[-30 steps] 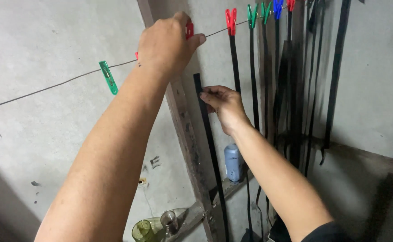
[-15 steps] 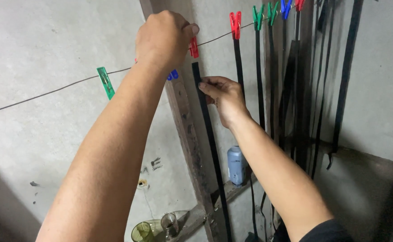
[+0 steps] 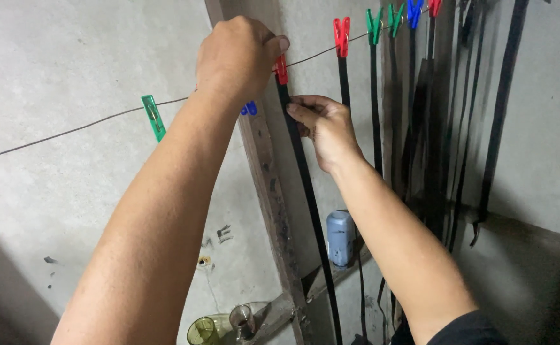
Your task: Applying edge paint to a leather strap by pulling it through a roller applicator and hanging it on a line with clothespins.
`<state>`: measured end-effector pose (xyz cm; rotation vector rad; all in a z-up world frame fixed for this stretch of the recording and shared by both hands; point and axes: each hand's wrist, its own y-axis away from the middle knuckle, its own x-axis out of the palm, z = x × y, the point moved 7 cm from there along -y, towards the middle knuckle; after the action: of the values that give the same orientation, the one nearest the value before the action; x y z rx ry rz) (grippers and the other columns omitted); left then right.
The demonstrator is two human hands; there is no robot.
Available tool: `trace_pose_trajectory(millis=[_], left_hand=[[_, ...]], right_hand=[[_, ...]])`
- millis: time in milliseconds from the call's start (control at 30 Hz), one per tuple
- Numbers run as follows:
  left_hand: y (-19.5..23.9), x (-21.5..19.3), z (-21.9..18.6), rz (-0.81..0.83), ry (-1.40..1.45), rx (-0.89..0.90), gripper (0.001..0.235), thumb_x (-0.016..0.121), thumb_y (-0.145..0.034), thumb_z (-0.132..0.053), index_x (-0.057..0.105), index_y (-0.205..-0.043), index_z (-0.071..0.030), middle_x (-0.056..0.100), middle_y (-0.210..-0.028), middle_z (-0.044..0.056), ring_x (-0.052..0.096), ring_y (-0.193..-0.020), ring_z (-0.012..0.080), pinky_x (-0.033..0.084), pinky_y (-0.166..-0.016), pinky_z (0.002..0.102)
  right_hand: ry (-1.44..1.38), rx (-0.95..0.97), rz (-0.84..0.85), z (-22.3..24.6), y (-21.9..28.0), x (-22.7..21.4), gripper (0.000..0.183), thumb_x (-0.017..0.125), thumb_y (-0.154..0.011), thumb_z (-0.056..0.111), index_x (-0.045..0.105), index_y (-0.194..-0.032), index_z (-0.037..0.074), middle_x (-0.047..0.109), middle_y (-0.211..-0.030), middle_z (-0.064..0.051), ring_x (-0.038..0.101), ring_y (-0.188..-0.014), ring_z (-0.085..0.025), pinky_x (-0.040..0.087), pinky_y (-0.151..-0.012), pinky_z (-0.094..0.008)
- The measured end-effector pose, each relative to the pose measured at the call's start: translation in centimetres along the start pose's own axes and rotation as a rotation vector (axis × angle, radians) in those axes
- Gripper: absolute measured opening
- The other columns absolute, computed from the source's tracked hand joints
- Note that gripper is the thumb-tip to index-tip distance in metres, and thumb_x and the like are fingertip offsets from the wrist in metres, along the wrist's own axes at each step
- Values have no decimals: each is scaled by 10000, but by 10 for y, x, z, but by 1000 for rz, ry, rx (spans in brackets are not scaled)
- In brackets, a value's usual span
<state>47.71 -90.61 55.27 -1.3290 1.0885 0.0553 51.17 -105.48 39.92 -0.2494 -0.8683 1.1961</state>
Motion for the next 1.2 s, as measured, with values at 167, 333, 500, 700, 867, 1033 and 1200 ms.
trace_pose_trajectory(millis=[167, 333, 500, 700, 867, 1033, 1200], left_hand=[[1, 1, 1, 15, 0, 0, 394, 617, -1008, -467, 714, -808, -142, 715, -840, 146, 639, -799, 421, 499, -714, 509], [1, 3, 3, 6, 11, 17, 419, 626, -1027, -481, 700, -768, -160, 685, -765, 110, 616, -730, 377, 485, -661, 488], [1, 2, 2, 15, 7, 25, 440, 611, -1022, -490, 686, -769, -138, 692, -791, 127, 624, -765, 397, 481, -679, 503], [2, 1, -2, 37, 5, -6, 420, 607, -1020, -471, 711, -800, -128, 695, -833, 139, 629, -776, 400, 501, -681, 499], [-6, 5, -1, 19, 0, -19, 405, 636, -996, -514, 741, -830, -160, 726, -887, 140, 654, -850, 418, 508, -747, 511], [-10, 7, -9, 27, -37, -18, 514, 623, -1032, -518, 602, -684, -140, 676, -758, 68, 625, -715, 359, 492, -702, 460], [-22, 16, -15, -1, -73, -18, 523, 646, -1022, -542, 634, -684, -142, 708, -828, 97, 653, -778, 393, 485, -784, 483]], right_hand=[[23, 5, -2, 0, -2, -1, 173, 809, -814, 61, 747, -976, 54, 742, -895, -65, 661, -775, -145, 437, -579, -244], [5, 10, -1, 0, -2, -1, 163, 799, -823, 45, 751, -979, 44, 752, -904, -66, 688, -794, -152, 452, -567, -248], [7, 6, -6, 0, -2, 0, 178, 801, -817, 49, 754, -988, 30, 747, -911, -74, 665, -779, -148, 430, -562, -243], [8, -33, 43, -6, 1, -5, 208, 779, -841, 45, 755, -1046, 15, 737, -915, -76, 661, -789, -157, 491, -576, -258], [173, -94, 55, -15, 29, -19, 263, 775, -876, 105, 762, -1132, 44, 767, -1000, -60, 681, -881, -142, 545, -667, -265], [202, 27, 100, -53, 65, -47, 553, 767, -848, 86, 619, -1373, -10, 715, -1176, -128, 667, -1112, -186, 573, -1032, -323], [433, 119, 145, -67, 116, -71, 639, 720, -870, 234, 547, -1462, 64, 700, -1266, -89, 672, -1130, -190, 568, -1028, -314]])
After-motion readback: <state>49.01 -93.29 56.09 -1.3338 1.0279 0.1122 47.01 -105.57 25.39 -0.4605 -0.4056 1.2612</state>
